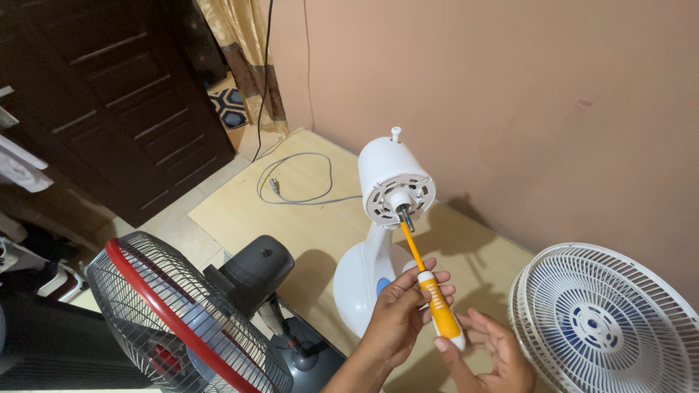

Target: The person removes the front grille of a white pedestal fan by hand, then uses a screwdriver to loosen the central nut on the fan shaft. The fan blades and grille are set aside on the table.

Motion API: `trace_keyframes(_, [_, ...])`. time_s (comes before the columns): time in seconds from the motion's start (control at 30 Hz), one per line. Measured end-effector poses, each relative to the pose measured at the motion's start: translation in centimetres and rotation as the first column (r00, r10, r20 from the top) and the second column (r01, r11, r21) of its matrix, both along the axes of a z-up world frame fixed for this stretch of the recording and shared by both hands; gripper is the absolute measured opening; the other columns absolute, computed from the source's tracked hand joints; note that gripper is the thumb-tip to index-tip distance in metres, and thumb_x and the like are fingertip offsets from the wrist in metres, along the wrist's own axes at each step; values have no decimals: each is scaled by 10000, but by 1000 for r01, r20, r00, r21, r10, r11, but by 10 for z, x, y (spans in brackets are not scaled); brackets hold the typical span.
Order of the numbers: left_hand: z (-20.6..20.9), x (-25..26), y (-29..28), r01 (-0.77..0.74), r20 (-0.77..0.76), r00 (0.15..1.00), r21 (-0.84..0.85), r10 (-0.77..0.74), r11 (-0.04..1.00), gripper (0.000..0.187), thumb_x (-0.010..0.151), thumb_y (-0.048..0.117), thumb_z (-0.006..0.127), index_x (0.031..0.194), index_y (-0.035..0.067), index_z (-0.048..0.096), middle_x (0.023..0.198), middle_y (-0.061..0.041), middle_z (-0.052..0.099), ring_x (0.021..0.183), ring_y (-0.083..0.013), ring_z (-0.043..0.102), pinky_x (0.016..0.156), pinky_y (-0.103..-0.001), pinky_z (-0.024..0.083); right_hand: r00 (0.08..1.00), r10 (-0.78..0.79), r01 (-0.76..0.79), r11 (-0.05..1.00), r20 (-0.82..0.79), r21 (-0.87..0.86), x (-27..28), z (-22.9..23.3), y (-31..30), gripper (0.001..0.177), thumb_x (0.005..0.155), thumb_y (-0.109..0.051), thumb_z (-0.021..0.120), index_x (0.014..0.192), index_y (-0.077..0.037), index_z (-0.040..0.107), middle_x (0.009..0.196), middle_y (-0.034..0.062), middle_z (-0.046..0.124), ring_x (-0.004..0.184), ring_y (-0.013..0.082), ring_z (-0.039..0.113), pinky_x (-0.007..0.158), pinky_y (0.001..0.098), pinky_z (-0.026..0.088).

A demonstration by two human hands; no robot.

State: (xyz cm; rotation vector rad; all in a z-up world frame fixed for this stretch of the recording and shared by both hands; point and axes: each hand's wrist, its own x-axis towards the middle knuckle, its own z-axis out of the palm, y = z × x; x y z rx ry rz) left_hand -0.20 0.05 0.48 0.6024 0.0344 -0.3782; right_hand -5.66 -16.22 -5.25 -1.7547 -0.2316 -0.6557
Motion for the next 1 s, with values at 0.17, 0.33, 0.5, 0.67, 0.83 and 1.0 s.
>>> trace_keyframes(0.17, [-6,0,-3,-20,37,999,208,13,978,569,927,117,702,1472,64,548,1123,-36,621,943,-122,651,814,-309,574,989,-71,93,981,133,-170,-4,20,8,682,639,-82,907,1230,-5,576,1075,151,734,915,183,728,842,334,584])
trace_keyframes(0.33, [-15,-1,-1,-27,59,998,205,16,978,565,928,98,740,1462,38,564,1082,-47,641,903,-119,655,760,-279,551,971,-80,142,951,224,-275,-4,29,7,691,622,-113,916,1219,-8,583,1079,161,700,942,192,699,842,329,575])
trace_keyframes(0.5, [-12,0,1,-21,20,1000,130,18,991,546,917,28,689,1448,28,561,1207,-100,695,952,-131,678,816,-288,547,1000,-1,2,999,19,-49,-1,6,2,745,653,-112,897,1297,36,554,1012,173,741,893,197,760,786,328,615])
trace_keyframes(0.67, [-2,0,3,9,63,998,31,-11,999,563,903,0,593,1453,47,480,1277,-136,677,1065,-227,707,945,-367,579,985,33,-19,997,-168,80,-8,-15,-5,607,757,-70,827,1298,45,578,975,170,800,865,191,791,762,322,637])
trace_keyframes(0.83, [0,3,2,1,50,999,78,-5,997,566,896,47,620,1450,52,505,1216,-79,666,1032,-172,695,916,-330,580,1000,-17,19,997,18,-77,-5,-13,-1,684,669,-69,884,1275,8,577,895,106,761,773,136,752,703,279,598])
trace_keyframes(1.0, [-6,5,4,-33,46,999,269,21,962,558,898,108,728,1425,45,555,1030,22,593,898,-107,632,741,-299,510,990,-58,81,980,127,-181,-4,4,2,665,651,-50,881,1239,-22,571,1030,133,666,834,148,742,706,277,613])
